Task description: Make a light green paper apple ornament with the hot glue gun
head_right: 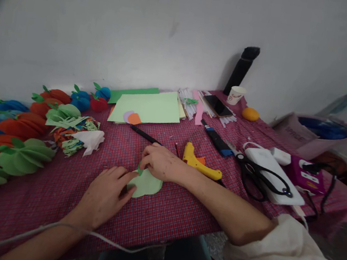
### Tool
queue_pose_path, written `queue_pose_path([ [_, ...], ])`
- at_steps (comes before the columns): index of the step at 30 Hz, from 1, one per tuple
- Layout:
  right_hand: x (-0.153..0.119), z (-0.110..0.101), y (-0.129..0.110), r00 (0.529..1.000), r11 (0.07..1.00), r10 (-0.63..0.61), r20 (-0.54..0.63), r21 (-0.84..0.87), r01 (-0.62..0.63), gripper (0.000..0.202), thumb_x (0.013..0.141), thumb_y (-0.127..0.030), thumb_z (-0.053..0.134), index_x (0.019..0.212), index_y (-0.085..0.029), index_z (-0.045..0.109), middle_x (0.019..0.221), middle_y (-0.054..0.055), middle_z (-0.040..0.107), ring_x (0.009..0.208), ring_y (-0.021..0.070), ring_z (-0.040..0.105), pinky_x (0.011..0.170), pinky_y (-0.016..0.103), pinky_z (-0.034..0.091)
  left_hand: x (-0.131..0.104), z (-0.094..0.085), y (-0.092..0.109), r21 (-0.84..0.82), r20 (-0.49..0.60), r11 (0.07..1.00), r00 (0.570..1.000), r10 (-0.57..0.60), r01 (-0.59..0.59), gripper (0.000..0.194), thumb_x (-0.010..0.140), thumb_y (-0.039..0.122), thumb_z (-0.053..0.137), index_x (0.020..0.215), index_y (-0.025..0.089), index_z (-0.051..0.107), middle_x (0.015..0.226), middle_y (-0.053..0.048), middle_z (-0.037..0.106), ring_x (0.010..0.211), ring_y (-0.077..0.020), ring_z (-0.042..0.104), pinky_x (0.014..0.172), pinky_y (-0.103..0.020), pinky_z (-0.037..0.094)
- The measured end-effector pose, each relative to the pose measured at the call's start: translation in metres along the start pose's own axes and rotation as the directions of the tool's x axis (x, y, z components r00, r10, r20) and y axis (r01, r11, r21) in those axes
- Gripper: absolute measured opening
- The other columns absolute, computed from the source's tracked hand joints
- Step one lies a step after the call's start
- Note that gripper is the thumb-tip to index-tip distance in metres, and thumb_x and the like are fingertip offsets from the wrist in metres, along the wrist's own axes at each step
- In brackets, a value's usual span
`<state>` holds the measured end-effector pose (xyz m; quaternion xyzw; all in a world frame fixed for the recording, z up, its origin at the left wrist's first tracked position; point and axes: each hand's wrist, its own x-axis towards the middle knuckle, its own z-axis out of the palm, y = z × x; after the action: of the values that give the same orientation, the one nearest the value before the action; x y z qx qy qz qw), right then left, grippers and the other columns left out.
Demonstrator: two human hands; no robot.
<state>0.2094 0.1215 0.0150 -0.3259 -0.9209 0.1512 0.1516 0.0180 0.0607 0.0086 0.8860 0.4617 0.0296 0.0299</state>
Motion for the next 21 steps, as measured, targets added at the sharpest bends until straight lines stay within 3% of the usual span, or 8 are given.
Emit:
queue_pose_path([
  [5, 0.0009, 0.0001, -0.0019, 1.000, 1.000, 0.014, 0.024, -0.018, -0.013, 0.026, 0.077, -0.002, 0.053, 0.086, -0.017, 0.073, 0.092, 0.008, 0.062, 0.089, 0.0158, 0.054, 0.087, 0.033, 0.039, -0.0009, -0.0006, 0.0014, 0.003, 0.019, 1.000, 1.000, 0.012, -0.012, 0.027, 0.087, 0.026, 0.042, 0.111, 0.024, 0.055, 0.088, -0.004, 0.055, 0.086, -0.0219, 0.050, 0.074, -0.037, 0.039],
  [12, 0.0012, 0.0041, 0.0054, 0.999, 1.000, 0.020, -0.031, -0.013, -0.020, 0.027, 0.078, -0.004, 0.053, 0.083, -0.020, 0.073, 0.091, 0.006, 0.062, 0.088, 0.0157, 0.053, 0.086, 0.032, 0.038, -0.0001, -0.0004, 0.0031, 0.018, 0.028, 1.000, 0.999, 0.019, -0.019, 0.029, 0.088, 0.024, 0.040, 0.113, 0.025, 0.055, 0.089, -0.004, 0.056, 0.085, -0.0217, 0.051, 0.075, -0.039, 0.039],
  [21, 0.0007, 0.0036, -0.0011, 0.999, 0.999, 0.014, 0.032, -0.044, -0.013, 0.027, 0.078, -0.004, 0.053, 0.086, -0.020, 0.073, 0.091, 0.006, 0.062, 0.086, 0.0163, 0.051, 0.082, 0.032, 0.038, 0.0007, 0.0023, 0.0045, 0.045, 0.038, 0.999, 0.999, 0.018, -0.020, 0.030, 0.087, 0.024, 0.040, 0.112, 0.024, 0.056, 0.089, -0.005, 0.056, 0.086, -0.0225, 0.051, 0.074, -0.040, 0.039],
])
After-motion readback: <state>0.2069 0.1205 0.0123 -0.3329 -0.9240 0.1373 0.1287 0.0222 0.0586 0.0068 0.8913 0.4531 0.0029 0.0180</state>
